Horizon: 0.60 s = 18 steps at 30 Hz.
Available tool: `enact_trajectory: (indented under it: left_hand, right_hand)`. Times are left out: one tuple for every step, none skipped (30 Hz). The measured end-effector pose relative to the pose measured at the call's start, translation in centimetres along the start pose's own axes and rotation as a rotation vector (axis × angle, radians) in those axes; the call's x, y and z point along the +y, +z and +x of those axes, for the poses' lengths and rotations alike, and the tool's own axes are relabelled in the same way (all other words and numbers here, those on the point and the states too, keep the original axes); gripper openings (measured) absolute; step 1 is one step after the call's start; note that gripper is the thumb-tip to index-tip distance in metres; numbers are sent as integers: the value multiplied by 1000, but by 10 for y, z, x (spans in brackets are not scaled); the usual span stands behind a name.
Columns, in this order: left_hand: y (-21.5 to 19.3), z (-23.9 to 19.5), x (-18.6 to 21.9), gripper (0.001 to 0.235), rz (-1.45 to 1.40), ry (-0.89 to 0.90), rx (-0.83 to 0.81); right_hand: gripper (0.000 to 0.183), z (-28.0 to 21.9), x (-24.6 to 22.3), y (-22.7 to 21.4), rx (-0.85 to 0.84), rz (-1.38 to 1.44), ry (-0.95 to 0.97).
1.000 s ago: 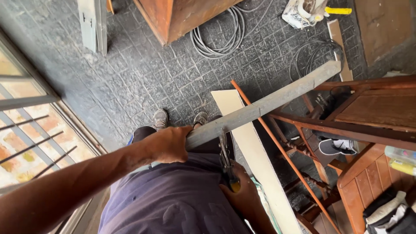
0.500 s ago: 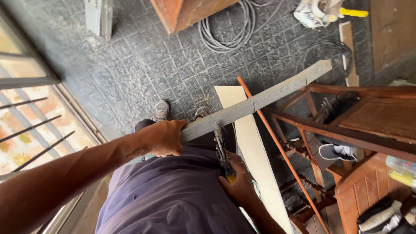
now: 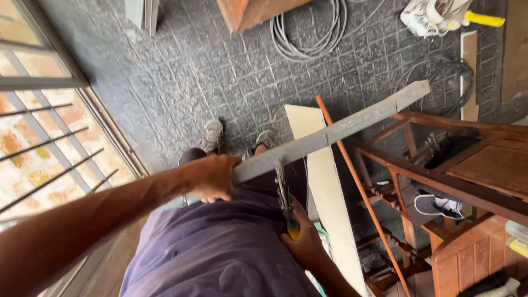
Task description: The person uses a pair of yellow-handled tin snips to cut a long, rectangular metal bar. They hold the bar with their left hand and repeatedly squeeze the snips to cut through the metal, repositioning the tool along the bar as they work.
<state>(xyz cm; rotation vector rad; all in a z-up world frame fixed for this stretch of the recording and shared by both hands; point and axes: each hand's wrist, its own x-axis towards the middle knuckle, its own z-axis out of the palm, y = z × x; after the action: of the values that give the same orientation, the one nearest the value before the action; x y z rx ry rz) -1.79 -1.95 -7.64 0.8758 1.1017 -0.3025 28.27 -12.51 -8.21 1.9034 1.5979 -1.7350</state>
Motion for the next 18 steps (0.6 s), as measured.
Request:
enact_trajectory:
  left_hand:
    - [-1,0,2,53,-3,11,6]
    - [4,-1,2,49,-12,17,2]
    - [2,1,2,49,-12,16,-1]
    - [3,2,1,53,-13,12,-4]
    - [4,3,1,56,-14,9,-6]
    - [3,2,0,56,-11,9,-4]
    - [2,0,0,53,-19,9,-8]
    - [0,-1,0,50,-24,12,-12]
    - [-2,0,0,50,-20,16,-11]
    - [-3,0,-1,49,-18,11,-11]
    - [-3,-1,-2,47,-16,5,-11]
    - [-4,-3,-3,47,-15,6,-11]
    - [-5,-5,-3,47,-24,11,-17]
    - [-7,-5,-2,46,-27,23,-22]
    - [-7,-5,-1,46,-21,30,-19]
    - [-6,-6,-1,46,-16,19,-9]
    - [-4,-7,-2,46,-10,8,2]
    - [-4,-9,-2,46,-14,10,2]
  right_hand:
    - [94,1,-3,-1,3,20,17]
    - [95,-4,-4,-1,0,41,45]
    - [95,-1,-5,0,0,42,48]
    - [95,-1,-4,0,4,58,21]
    - [94,-1,-4,0,8,74,-6]
    - [94,-1,-8,0,10,75,-8]
    - [94,-2,-13,-1,-5,74,0]
    - [94,-3,-18,-3,-17,72,8]
    - [94,-1,-18,-3,-11,73,6]
    - [94,-1,-19,-3,-24,67,10]
    - [94,-1,-19,-3,-36,62,14]
    - [94,-1,-19,-2,-35,62,13]
    - [93,-1,-20,-1,-38,74,-6]
    - [93,0,-21,-2,-35,84,-29]
    - [93,1,-16,1,-25,82,-33]
    - [91,2,-11,2,-12,67,-68]
    - [90,2,-5,4,1,51,-104]
    - [90,1,-6,5,-1,47,-102]
